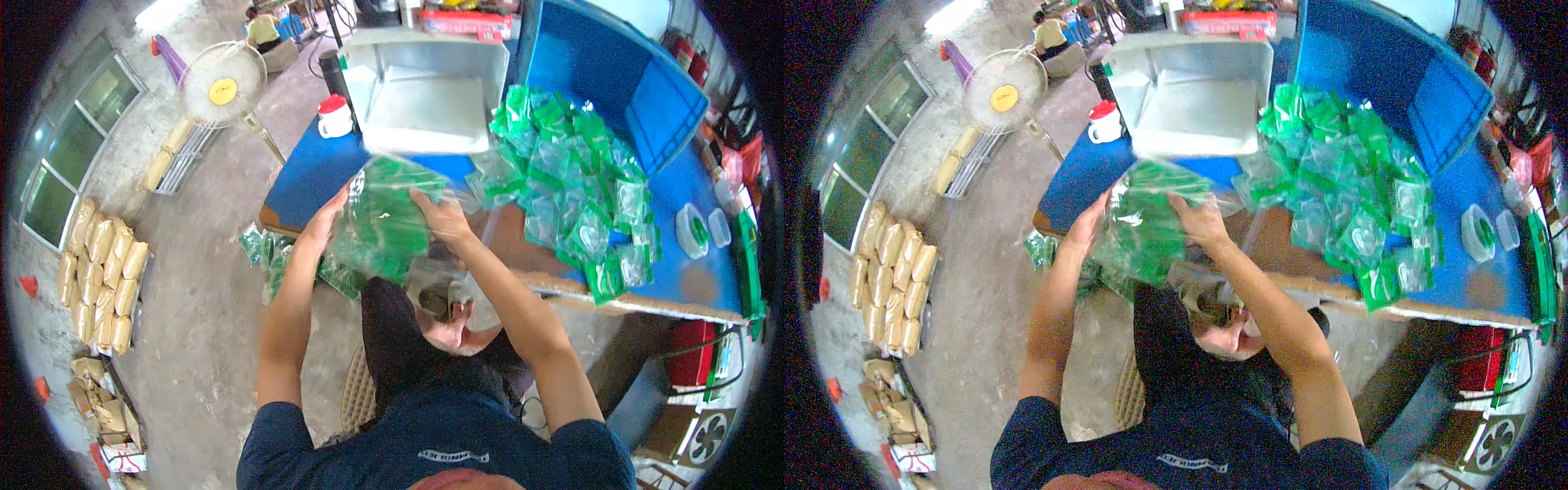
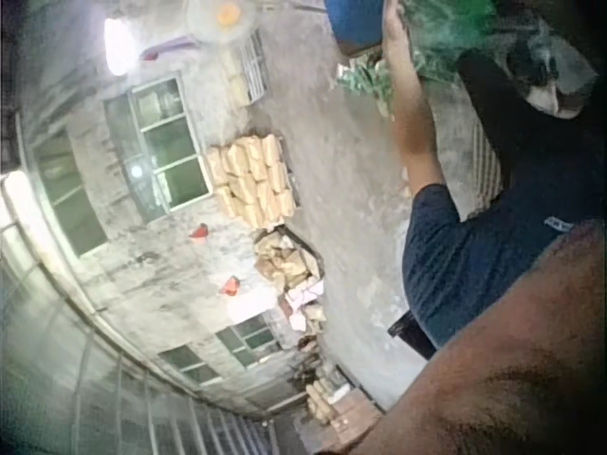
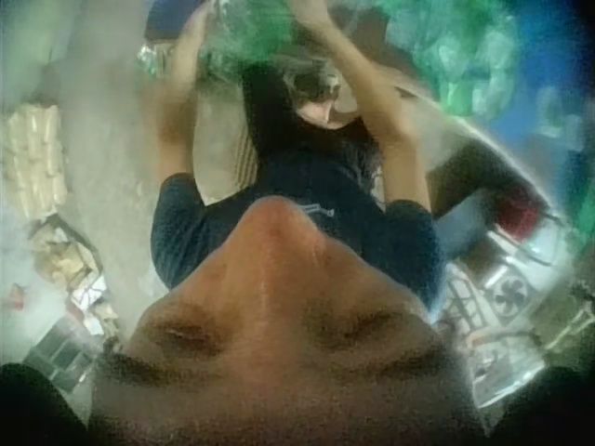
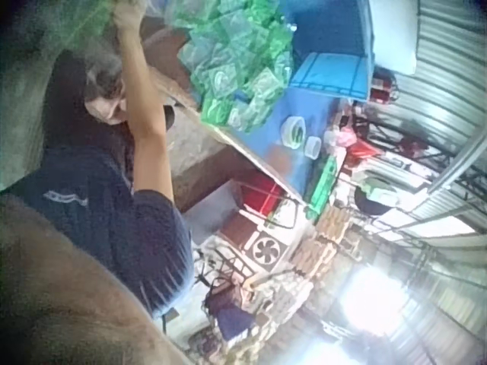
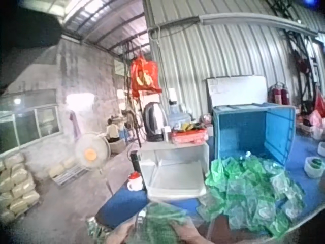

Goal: Packing small green plastic items into larger clear bags.

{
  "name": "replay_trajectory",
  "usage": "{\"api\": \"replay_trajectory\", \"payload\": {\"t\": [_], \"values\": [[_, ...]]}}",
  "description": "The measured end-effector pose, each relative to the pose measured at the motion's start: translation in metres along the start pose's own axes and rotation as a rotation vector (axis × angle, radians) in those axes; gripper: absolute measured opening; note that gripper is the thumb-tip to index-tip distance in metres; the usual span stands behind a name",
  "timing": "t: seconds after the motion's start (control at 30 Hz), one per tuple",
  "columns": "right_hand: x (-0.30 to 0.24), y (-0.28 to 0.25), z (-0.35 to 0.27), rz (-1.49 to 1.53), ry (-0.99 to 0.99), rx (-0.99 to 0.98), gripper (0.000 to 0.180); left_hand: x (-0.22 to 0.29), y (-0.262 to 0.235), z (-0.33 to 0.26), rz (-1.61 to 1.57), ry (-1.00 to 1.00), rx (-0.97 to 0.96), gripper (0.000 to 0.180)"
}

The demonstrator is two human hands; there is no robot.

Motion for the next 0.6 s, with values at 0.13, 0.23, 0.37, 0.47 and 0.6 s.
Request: {"api": "replay_trajectory", "payload": {"t": [0.13,0.23,0.37,0.47,0.6], "values": [[-0.028,-0.006,-0.04,0.02,-0.074,0.015,0.088,0.001,0.01,-0.012,-0.217,-0.072,-0.03,0.068],[-0.025,-0.013,-0.075,0.267,-0.166,0.006,0.091,-0.004,0.031,-0.01,-0.147,-0.049,-0.09,0.067],[-0.043,-0.011,-0.083,-0.325,0.073,0.137,0.098,0.015,0.05,0.009,-0.214,-0.078,-0.108,0.064],[-0.058,-0.023,-0.104,0.33,0.064,0.004,0.09,0.002,0.033,0.002,0.013,-0.08,-0.18,0.062],[-0.06,-0.011,-0.101,-0.136,0.109,-0.048,0.091,0.024,0.052,-0.013,0.097,-0.222,-0.066,0.068]]}}
Point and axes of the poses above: each hand's wrist, its own z-axis towards the middle knuckle, its own y-axis out of the palm, x = y × z, the point moved 5 cm from there along z, towards the middle knuckle, and after that the axes turned 4 degrees about y, right-handed, at the moved point
